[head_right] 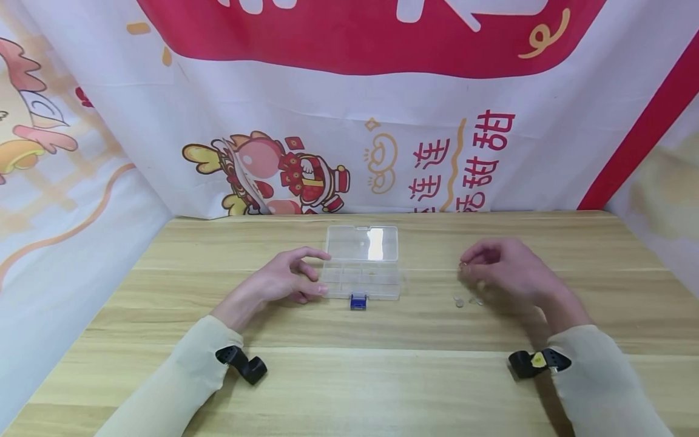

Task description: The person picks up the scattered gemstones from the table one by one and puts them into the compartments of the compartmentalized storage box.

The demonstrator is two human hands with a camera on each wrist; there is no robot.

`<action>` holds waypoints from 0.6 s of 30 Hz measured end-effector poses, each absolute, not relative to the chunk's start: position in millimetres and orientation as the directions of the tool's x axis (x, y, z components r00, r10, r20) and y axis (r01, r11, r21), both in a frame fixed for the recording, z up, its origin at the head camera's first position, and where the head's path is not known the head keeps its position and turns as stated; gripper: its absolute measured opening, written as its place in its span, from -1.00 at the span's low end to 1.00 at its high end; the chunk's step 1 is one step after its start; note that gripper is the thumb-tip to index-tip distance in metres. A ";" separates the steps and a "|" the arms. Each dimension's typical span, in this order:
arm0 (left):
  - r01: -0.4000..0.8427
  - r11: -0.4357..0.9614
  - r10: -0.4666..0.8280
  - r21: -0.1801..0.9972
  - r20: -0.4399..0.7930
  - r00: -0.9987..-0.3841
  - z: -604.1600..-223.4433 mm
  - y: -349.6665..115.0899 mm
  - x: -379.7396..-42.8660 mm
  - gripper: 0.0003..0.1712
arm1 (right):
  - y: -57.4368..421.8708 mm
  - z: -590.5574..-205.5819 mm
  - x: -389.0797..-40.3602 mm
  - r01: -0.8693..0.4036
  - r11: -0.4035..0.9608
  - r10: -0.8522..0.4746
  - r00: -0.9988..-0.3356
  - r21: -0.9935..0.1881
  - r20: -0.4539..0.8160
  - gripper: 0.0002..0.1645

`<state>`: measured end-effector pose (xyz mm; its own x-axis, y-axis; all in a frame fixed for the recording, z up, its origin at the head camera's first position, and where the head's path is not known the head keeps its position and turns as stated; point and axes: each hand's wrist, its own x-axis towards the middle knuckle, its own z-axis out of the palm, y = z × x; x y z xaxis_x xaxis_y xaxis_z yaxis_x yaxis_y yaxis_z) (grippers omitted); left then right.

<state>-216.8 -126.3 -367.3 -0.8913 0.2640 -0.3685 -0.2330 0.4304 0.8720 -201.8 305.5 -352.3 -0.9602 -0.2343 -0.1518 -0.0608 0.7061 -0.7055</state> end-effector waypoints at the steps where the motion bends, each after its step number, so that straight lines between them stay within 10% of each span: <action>1: -0.234 0.430 0.264 0.872 -0.369 -0.891 -367.1 -125.7 -216.8 -0.32 | 302.9 -350.7 -201.0 -0.064 0.694 -0.226 -0.965 -0.717 -0.133 -0.61; 18: -0.225 0.430 0.271 0.874 -0.363 -0.892 -368.8 -126.3 -216.9 -0.32 | 255.3 -336.3 -193.9 -0.125 0.491 -0.128 -0.989 -0.862 0.071 -0.59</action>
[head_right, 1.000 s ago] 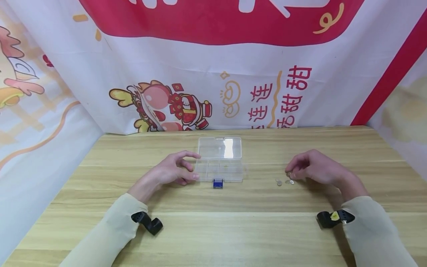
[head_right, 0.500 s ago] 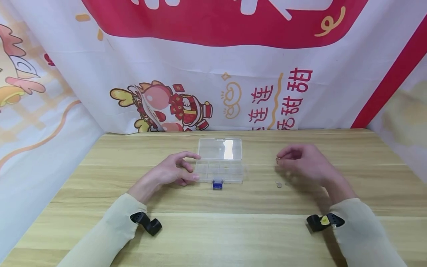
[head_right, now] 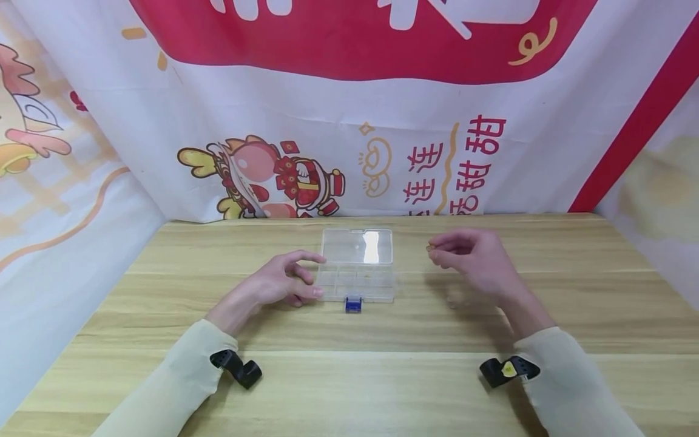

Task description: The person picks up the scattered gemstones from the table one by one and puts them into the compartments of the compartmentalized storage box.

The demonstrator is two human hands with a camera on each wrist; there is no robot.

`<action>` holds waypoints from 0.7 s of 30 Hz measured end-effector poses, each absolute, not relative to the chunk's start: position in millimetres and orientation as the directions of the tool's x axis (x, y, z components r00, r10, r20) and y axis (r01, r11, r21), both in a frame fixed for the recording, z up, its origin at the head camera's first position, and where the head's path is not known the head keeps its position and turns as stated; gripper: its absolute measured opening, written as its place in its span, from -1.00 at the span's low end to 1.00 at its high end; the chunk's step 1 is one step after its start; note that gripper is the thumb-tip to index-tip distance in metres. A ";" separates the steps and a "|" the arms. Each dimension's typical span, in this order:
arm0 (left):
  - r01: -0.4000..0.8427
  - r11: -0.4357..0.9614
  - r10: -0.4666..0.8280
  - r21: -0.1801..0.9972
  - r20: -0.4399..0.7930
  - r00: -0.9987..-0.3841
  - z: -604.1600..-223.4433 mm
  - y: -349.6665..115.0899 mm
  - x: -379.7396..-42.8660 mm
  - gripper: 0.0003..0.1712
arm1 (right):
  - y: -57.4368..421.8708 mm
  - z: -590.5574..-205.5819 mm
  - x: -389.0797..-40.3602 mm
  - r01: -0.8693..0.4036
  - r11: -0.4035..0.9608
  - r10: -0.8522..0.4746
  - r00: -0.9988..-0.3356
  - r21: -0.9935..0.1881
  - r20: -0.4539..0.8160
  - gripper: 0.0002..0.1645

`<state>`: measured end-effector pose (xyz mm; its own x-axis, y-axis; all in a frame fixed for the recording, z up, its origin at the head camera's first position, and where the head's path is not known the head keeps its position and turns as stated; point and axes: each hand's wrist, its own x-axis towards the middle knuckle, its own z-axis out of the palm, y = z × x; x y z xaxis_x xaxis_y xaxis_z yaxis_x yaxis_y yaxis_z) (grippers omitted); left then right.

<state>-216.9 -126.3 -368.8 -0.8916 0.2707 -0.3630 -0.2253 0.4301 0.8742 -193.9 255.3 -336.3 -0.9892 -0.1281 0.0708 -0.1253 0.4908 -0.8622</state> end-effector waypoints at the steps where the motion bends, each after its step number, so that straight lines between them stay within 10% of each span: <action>1: -0.225 0.431 0.270 0.874 -0.363 -0.892 -368.5 -126.4 -216.7 -0.32 | 252.9 -336.0 -193.6 -0.131 0.479 -0.126 -0.989 -0.868 0.079 -0.60; 21: -0.235 0.432 0.262 0.871 -0.371 -0.891 -367.3 -126.0 -217.0 -0.32 | 237.6 -337.0 -193.0 -0.140 0.492 -0.114 -0.989 -0.859 0.097 -0.63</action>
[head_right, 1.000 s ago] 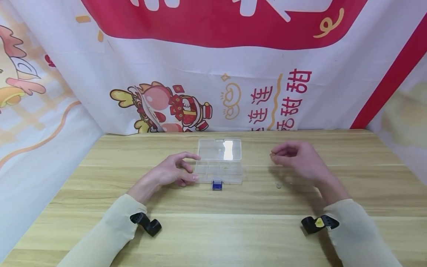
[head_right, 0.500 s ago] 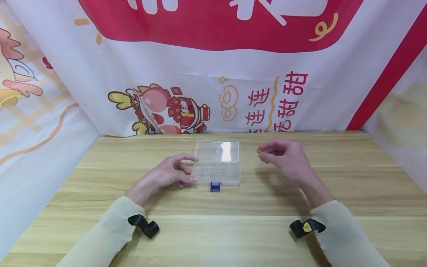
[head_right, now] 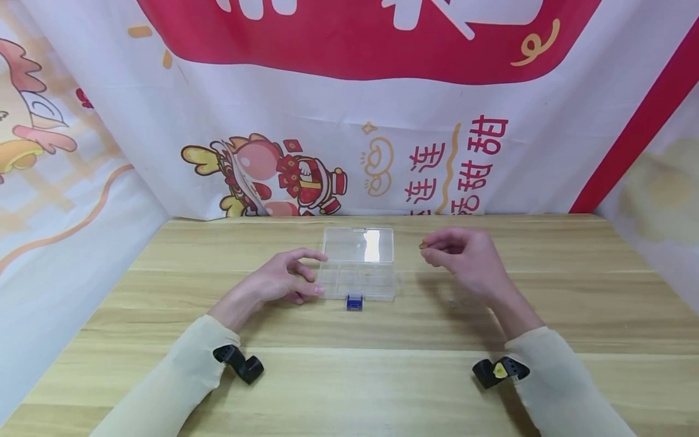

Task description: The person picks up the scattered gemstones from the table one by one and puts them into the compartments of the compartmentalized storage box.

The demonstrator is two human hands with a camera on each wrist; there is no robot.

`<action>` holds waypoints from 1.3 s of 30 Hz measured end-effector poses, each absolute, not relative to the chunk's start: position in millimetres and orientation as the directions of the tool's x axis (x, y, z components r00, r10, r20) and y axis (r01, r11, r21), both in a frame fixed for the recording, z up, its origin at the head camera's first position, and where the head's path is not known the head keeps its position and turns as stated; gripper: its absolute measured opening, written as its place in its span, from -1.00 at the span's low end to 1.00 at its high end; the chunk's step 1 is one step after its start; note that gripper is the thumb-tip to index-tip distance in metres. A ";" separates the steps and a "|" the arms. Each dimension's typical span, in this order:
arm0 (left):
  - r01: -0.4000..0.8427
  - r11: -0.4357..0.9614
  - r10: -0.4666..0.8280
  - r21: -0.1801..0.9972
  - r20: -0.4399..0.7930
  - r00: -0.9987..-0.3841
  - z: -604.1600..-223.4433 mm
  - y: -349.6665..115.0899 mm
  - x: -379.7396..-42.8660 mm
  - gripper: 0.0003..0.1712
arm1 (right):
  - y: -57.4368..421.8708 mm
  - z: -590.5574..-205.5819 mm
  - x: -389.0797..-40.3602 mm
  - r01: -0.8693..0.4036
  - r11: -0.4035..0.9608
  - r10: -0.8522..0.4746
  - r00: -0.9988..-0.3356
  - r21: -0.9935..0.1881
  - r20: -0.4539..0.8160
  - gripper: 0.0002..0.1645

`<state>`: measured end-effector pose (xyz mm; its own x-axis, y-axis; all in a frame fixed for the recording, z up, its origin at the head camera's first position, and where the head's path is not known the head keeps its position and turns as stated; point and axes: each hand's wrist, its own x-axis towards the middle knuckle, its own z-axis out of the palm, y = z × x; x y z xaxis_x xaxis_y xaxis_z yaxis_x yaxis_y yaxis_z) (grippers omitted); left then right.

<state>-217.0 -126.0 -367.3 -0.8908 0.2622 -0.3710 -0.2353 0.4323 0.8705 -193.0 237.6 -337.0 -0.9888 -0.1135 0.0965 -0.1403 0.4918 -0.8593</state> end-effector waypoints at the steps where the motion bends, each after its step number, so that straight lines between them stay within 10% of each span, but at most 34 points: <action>1: -0.235 0.433 0.261 0.870 -0.371 -0.891 -367.0 -125.9 -217.3 -0.32 | 237.4 -337.6 -193.5 -0.138 0.492 -0.116 -0.989 -0.860 0.092 -0.63; 39: -0.231 0.438 0.264 0.869 -0.370 -0.891 -369.2 -126.6 -218.2 -0.33 | 166.1 -335.1 -206.7 -0.126 0.440 -0.188 -0.981 -0.889 0.045 -0.79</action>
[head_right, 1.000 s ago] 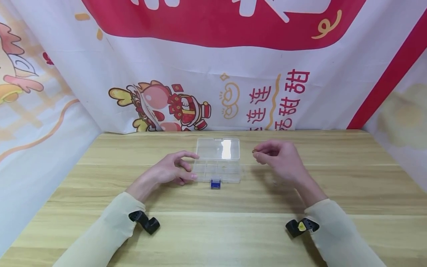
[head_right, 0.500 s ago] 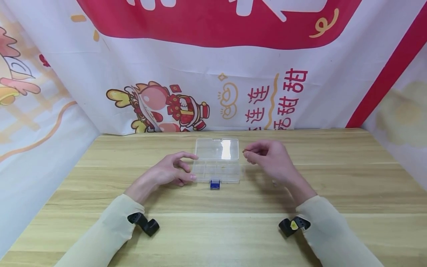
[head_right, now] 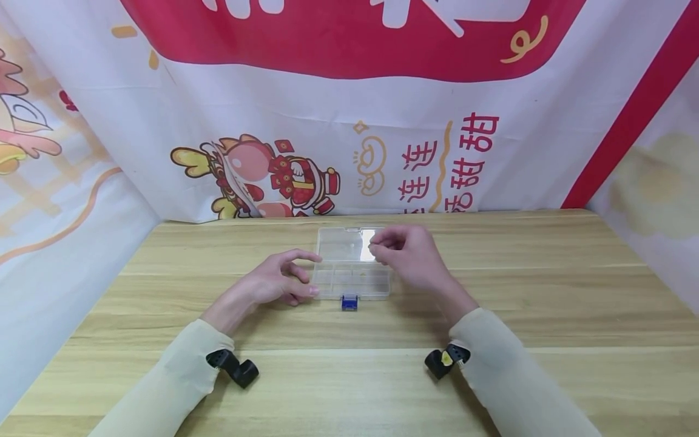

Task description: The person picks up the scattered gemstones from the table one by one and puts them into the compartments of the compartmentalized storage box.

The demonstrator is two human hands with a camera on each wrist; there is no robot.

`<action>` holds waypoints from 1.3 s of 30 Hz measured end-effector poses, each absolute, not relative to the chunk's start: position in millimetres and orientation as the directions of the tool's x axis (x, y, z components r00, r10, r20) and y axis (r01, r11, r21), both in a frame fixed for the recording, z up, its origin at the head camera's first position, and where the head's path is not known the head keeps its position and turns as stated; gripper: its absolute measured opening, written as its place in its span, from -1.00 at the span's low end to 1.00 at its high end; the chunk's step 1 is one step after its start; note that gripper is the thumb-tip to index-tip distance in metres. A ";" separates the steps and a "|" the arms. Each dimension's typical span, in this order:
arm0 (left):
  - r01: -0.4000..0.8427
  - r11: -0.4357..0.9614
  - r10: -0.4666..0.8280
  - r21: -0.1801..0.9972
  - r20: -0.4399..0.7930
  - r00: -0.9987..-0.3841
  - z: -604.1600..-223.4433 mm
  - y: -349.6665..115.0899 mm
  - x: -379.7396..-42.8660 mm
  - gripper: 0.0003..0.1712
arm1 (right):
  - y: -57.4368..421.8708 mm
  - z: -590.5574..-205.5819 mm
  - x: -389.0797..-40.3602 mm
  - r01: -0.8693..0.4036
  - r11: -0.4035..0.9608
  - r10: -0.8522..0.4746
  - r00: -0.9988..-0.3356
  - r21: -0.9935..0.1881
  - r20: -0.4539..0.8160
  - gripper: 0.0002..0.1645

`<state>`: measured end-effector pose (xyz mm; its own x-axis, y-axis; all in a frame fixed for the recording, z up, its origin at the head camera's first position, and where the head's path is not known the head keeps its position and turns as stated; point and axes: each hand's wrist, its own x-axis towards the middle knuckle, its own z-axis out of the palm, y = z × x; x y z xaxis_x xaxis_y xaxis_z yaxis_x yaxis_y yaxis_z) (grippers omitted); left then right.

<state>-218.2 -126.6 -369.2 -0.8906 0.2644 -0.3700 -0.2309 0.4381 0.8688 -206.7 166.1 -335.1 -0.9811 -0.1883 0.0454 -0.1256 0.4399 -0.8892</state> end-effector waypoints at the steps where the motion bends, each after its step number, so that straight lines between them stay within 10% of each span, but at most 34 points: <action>1: -0.230 0.437 0.265 0.870 -0.369 -0.891 -369.2 -126.9 -218.2 -0.33 | 163.2 -335.1 -207.4 -0.126 0.439 -0.192 -0.980 -0.890 0.044 -0.79; 39: -0.233 0.441 0.272 0.867 -0.376 -0.886 -368.8 -128.0 -219.5 -0.33 | 96.1 -356.7 -222.1 0.045 0.419 -0.169 -0.977 -0.907 -0.127 -0.85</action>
<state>-219.5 -128.0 -368.8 -0.8859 0.2720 -0.3759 -0.2326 0.4405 0.8671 -222.1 96.1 -356.7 -0.9774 -0.1695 -0.1267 0.0450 0.4188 -0.9070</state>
